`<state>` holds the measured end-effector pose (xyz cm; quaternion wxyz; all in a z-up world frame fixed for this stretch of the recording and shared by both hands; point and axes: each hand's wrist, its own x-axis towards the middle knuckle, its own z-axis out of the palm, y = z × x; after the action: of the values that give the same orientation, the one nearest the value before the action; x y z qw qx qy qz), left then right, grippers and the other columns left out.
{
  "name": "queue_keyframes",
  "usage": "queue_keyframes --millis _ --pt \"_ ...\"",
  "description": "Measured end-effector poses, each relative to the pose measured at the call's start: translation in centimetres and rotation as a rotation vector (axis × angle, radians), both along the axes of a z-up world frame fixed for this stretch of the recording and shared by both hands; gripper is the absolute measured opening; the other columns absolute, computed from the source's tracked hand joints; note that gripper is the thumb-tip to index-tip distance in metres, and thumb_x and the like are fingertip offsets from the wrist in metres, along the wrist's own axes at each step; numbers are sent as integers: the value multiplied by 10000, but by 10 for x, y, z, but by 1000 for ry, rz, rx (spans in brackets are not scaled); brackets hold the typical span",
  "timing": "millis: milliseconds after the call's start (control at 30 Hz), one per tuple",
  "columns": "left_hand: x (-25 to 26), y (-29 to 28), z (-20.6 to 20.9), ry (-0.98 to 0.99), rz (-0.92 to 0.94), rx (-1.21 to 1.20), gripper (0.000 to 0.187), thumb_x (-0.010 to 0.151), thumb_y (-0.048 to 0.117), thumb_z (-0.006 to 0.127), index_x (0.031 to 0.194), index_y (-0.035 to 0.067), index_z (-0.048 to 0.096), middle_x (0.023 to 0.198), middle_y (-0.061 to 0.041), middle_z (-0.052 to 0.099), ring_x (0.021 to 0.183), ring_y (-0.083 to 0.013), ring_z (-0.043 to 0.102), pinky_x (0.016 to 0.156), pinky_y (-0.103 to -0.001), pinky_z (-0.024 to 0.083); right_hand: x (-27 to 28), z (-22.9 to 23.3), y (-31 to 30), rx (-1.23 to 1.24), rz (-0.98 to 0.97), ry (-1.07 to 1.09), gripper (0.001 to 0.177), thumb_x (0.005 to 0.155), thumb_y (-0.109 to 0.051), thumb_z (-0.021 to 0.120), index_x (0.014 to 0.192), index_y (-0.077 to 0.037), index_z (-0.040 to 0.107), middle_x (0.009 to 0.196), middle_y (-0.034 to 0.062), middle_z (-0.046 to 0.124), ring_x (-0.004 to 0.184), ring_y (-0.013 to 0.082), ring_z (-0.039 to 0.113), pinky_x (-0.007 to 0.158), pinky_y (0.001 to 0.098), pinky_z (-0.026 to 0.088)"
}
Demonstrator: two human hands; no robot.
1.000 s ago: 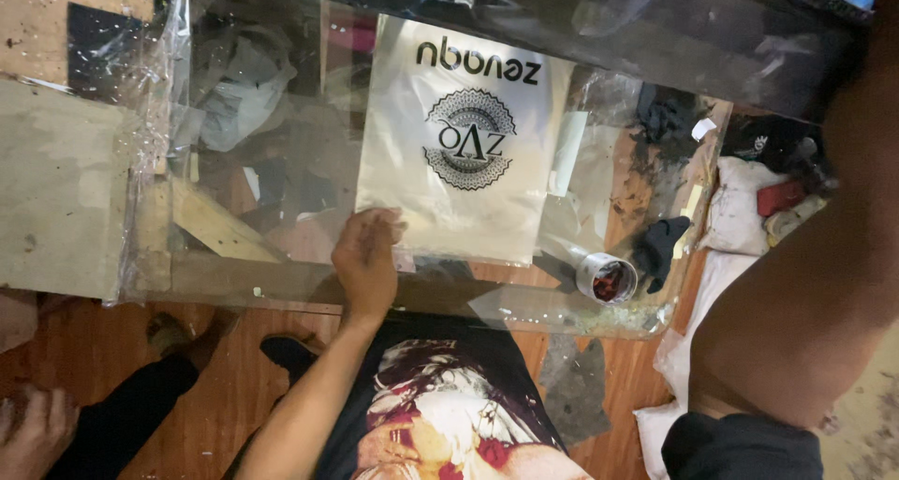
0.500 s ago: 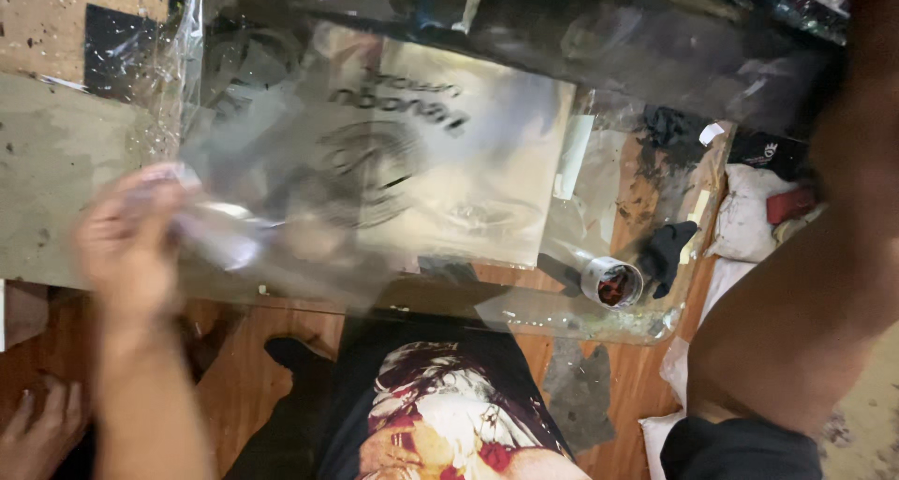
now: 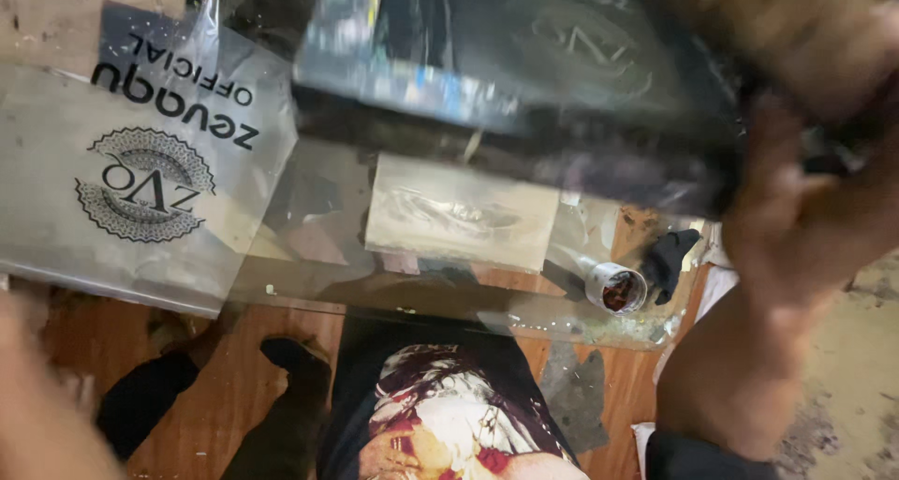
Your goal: The person performs screen printing on white paper sheets. They use a squeegee to pull ink through a screen frame onto the paper, then lift the frame to reveal the printed logo. The printed sheets are placed on a nearby surface, and the process is repeated for multiple sheets.
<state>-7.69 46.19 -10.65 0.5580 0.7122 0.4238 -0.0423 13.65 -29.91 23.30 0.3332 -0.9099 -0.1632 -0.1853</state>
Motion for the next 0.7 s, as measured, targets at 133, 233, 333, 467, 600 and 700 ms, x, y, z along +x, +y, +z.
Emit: queue_keyframes --millis 133,233,333,467,600,700 --pt "31 -246 129 -338 -90 761 803 1101 -189 924 1575 -68 287 1581 -372 404 1474 -517 441 1244 -573 310 -26 -21 4 -300 -63 -298 272 1096 -55 665 1302 104 583 1195 295 659 1105 467 620 986 558 498" --pt "71 -415 214 -199 -239 -225 862 758 -144 693 1537 116 427 1586 -110 509 1458 -302 533 1065 -379 590 -51 -60 1 -293 -56 -287 359 1031 -30 671 1368 11 554 1221 213 622 1130 348 580 950 473 500" --pt "-18 -489 153 -172 -288 -831 1106 838 20 806 1610 33 14 1633 -241 364 1522 -306 387 1271 -449 274 -75 -60 22 -284 -48 -61 313 1060 -194 512 1243 33 626 1192 220 682 1125 416 681 1010 503 445" --pt "11 -480 161 -109 -119 -913 559 844 13 771 1335 42 506 1445 -239 633 1356 -350 636 1193 -448 476 -54 -90 24 -295 -42 99 307 1023 -165 524 1257 -19 661 1202 197 718 1086 375 678 986 488 463" --pt "-4 -477 129 136 0 -846 419 835 57 793 1043 48 430 1188 -277 652 1269 -358 667 1075 -455 573 18 -141 23 -324 9 150 323 1019 -174 556 1309 -72 656 1216 168 719 1090 365 646 915 461 427" --pt "-10 -479 115 146 38 -833 426 846 57 793 1011 67 400 1159 -249 616 1252 -345 673 1023 -442 582 83 -173 27 -350 45 121 341 970 -146 577 1303 -104 638 1148 134 677 994 363 589 844 455 380"
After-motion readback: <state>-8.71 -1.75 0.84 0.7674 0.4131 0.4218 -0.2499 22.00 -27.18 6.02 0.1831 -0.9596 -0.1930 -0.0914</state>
